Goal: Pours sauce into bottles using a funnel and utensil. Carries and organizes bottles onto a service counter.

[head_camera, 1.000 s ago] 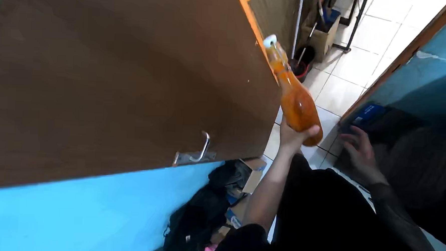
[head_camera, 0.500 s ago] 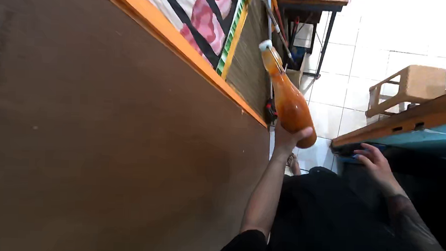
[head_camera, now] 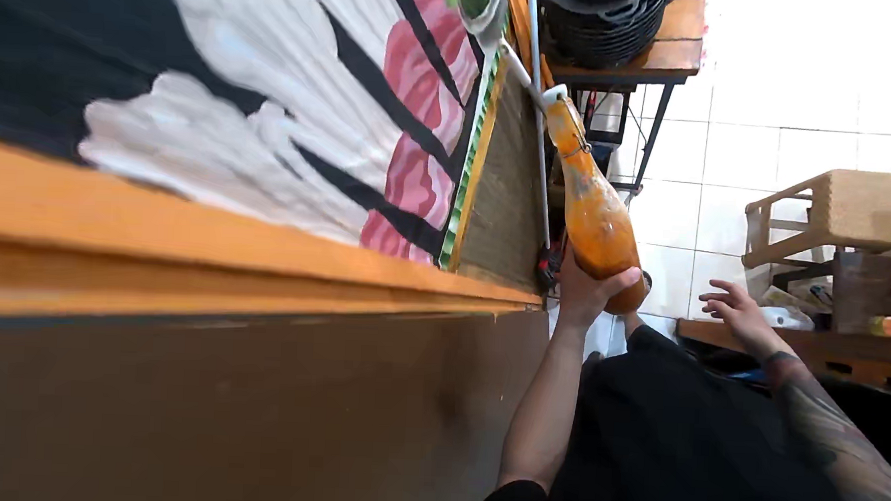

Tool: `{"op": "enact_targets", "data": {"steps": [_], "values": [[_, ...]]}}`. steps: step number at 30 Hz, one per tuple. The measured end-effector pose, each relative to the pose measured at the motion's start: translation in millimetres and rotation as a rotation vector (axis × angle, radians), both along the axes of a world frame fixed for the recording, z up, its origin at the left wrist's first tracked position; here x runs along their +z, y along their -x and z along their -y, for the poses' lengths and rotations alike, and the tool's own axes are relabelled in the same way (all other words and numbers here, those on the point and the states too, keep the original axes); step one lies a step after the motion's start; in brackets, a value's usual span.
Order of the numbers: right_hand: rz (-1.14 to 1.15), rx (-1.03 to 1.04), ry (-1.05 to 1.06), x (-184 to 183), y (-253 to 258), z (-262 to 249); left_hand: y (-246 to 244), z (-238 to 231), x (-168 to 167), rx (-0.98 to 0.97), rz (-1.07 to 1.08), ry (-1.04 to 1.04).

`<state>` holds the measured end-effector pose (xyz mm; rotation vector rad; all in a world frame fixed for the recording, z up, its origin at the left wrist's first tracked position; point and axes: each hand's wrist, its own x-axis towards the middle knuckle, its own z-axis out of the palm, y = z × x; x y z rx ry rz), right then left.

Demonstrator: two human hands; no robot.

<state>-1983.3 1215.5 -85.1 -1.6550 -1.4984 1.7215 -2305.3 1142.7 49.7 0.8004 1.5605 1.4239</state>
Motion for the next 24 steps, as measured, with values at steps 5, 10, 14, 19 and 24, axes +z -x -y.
{"op": "enact_targets", "data": {"steps": [5,10,14,19,24], "values": [[0.177,-0.079,0.159,-61.6,-17.8,-108.4,-7.1,-101.9,1.8,-0.06,-0.044,0.025],[0.294,-0.048,0.222,-64.3,-41.5,-215.2,-36.8,-211.1,5.7,-0.153,0.003,0.055],[0.258,-0.069,0.166,-60.7,-52.1,-284.7,-49.8,-306.7,-8.8,-0.216,0.264,-0.104],[0.162,-0.163,0.148,-59.5,-73.6,-341.4,-62.9,-412.8,-4.8,-0.31,0.204,-0.121],[-0.002,-0.509,0.221,-53.9,-107.4,-402.7,-80.3,-509.2,7.3,-0.428,0.234,-0.207]]}}
